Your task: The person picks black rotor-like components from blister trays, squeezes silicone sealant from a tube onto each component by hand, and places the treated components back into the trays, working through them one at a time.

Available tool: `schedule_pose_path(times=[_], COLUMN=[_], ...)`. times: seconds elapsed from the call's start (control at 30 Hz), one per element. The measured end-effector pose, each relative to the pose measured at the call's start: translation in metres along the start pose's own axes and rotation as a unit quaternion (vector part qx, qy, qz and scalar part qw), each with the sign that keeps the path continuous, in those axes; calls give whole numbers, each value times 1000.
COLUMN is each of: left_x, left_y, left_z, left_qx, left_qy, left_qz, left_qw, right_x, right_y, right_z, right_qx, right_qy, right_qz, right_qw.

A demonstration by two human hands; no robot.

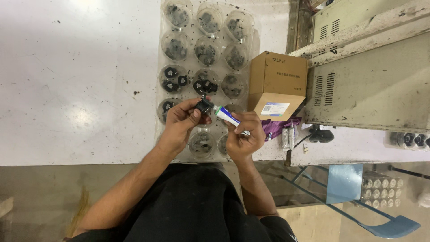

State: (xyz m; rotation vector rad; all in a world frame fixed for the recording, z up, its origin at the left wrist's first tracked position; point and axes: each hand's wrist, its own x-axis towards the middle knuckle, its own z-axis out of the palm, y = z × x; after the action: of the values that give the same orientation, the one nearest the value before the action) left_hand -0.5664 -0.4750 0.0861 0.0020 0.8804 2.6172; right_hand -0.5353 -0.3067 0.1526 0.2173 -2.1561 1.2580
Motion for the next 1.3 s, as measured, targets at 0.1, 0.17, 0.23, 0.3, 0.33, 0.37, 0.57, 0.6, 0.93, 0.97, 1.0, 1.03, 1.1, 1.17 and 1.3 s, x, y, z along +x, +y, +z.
schedule_pose_path(times=[0.1, 0.17, 0.23, 0.3, 0.33, 0.37, 0.57, 0.6, 0.93, 0.97, 1.0, 1.03, 1.1, 1.17, 1.3], left_x=[-1, -2, -3, -3, -3, -4, -6, -6, 23, 21, 17, 15, 18, 21, 26], left_y=[1, 1, 2, 3, 4, 4, 3, 2, 15, 9, 4, -3, -17, -30, -37], left_z=[1, 2, 2, 2, 1, 1, -4, -5, -56, -60, -64, -67, -75, -81, -92], left_qx=[-14, -16, -16, -27, -32, -37, -59, -70, 511, 596, 675, 748, 785, 805, 824], left_qy=[5, 5, 5, -5, -10, -11, -37, -37, 140, 131, 120, 107, 112, 117, 112], left_qz=[-14, -22, -28, -34, -37, -41, -43, -46, 83, 74, 65, 56, 82, 87, 41], left_qw=[1000, 1000, 999, 999, 999, 998, 997, 996, 844, 789, 725, 653, 603, 575, 553], right_x=[-3, -5, -5, -5, -5, -6, -5, -6, -17, -18, -18, -19, -21, -23, -26], right_y=[2, 4, 6, 6, 6, 6, 3, 4, 12, 11, 11, 11, 11, 11, 13], right_z=[0, -1, -2, -3, -3, -5, -10, -10, -24, -26, -25, -25, -24, -23, -21], right_qx=[8, 11, 3, -2, -3, -5, -9, -8, 3, -9, -3, 3, -5, -30, -14], right_qy=[-3, -4, -5, -6, -7, -8, -20, -24, 47, 46, 44, 42, 39, 34, 43], right_qz=[0, -7, -7, -5, 0, 5, -7, 4, 62, 62, 62, 61, 66, 74, 90], right_qw=[1000, 1000, 1000, 1000, 1000, 1000, 1000, 1000, 997, 997, 997, 997, 997, 996, 995])
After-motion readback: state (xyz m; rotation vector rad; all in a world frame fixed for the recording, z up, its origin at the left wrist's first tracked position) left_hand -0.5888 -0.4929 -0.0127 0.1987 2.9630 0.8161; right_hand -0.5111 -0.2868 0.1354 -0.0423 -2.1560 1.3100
